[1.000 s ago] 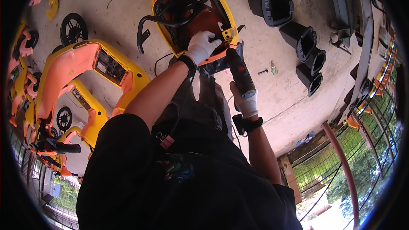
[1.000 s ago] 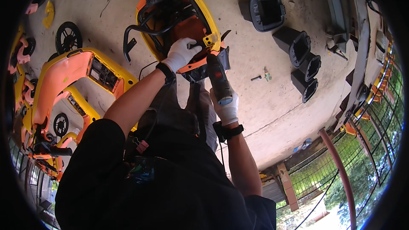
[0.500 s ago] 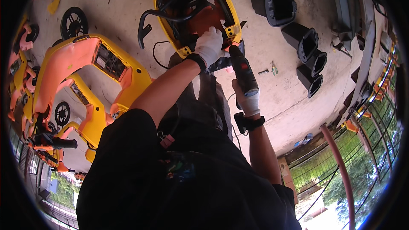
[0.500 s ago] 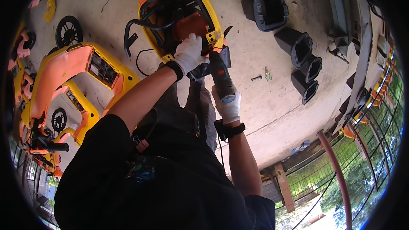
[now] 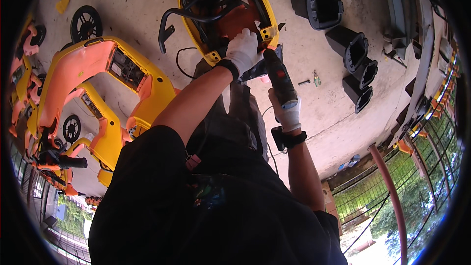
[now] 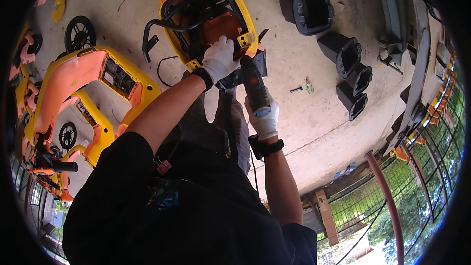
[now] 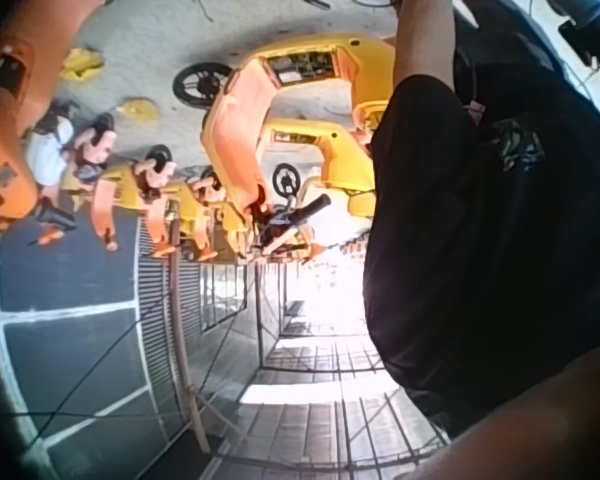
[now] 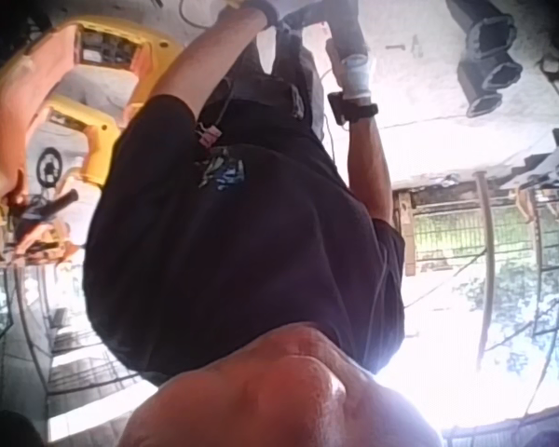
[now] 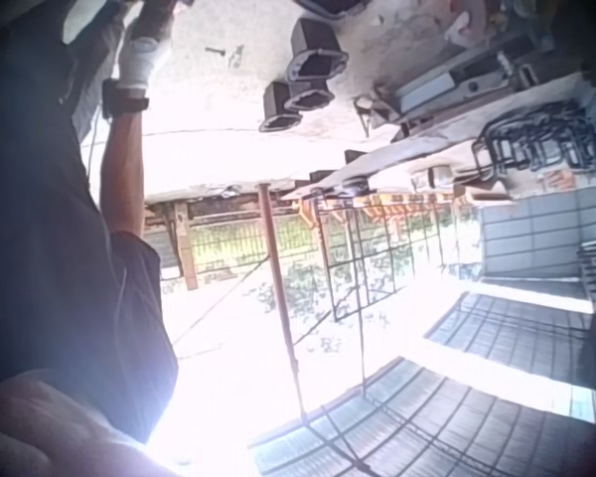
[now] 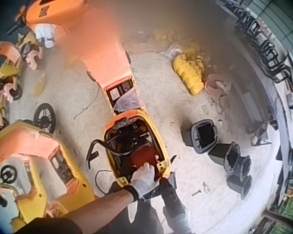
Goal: The person assembles a yellow and orange toy vehicle using a cordless drill. They attach various plastic body panels to the frame, tighten screws, and handle loose components on the floor.
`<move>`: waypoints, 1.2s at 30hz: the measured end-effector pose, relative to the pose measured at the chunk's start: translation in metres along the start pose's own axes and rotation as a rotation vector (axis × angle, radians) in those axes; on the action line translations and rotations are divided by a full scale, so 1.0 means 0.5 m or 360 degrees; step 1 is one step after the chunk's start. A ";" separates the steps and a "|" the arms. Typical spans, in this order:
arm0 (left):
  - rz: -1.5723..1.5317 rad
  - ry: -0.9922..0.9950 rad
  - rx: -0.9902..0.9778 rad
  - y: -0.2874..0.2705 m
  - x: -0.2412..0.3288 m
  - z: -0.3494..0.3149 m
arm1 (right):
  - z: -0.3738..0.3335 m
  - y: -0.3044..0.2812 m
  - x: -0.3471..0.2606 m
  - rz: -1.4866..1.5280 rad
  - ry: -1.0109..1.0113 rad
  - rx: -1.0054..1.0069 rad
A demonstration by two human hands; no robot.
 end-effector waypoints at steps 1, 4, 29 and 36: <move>-0.0007 -0.0007 -0.0004 0.000 0.000 0.000 | 0.001 -0.001 -0.005 0.0009 0.0004 -0.0002; -0.0075 -0.0036 0.0020 0.005 -0.005 0.001 | 0.004 -0.004 -0.019 0.0015 0.0017 -0.0012; -0.0282 -0.0089 -0.0015 0.002 -0.018 0.007 | 0.036 0.005 -0.035 0.0112 0.0154 -0.0081; -0.0280 -0.0085 -0.0006 0.001 -0.018 0.007 | 0.042 0.003 -0.053 0.0004 0.0216 -0.0162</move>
Point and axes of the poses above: each hand's wrist, its own z-axis towards the middle knuckle, its own y-axis out of the palm, x = y × z, the point moved 5 cm from there along z, towards the middle knuckle, and after that the axes turned 2 degrees about -x, right-handed, at the moved point
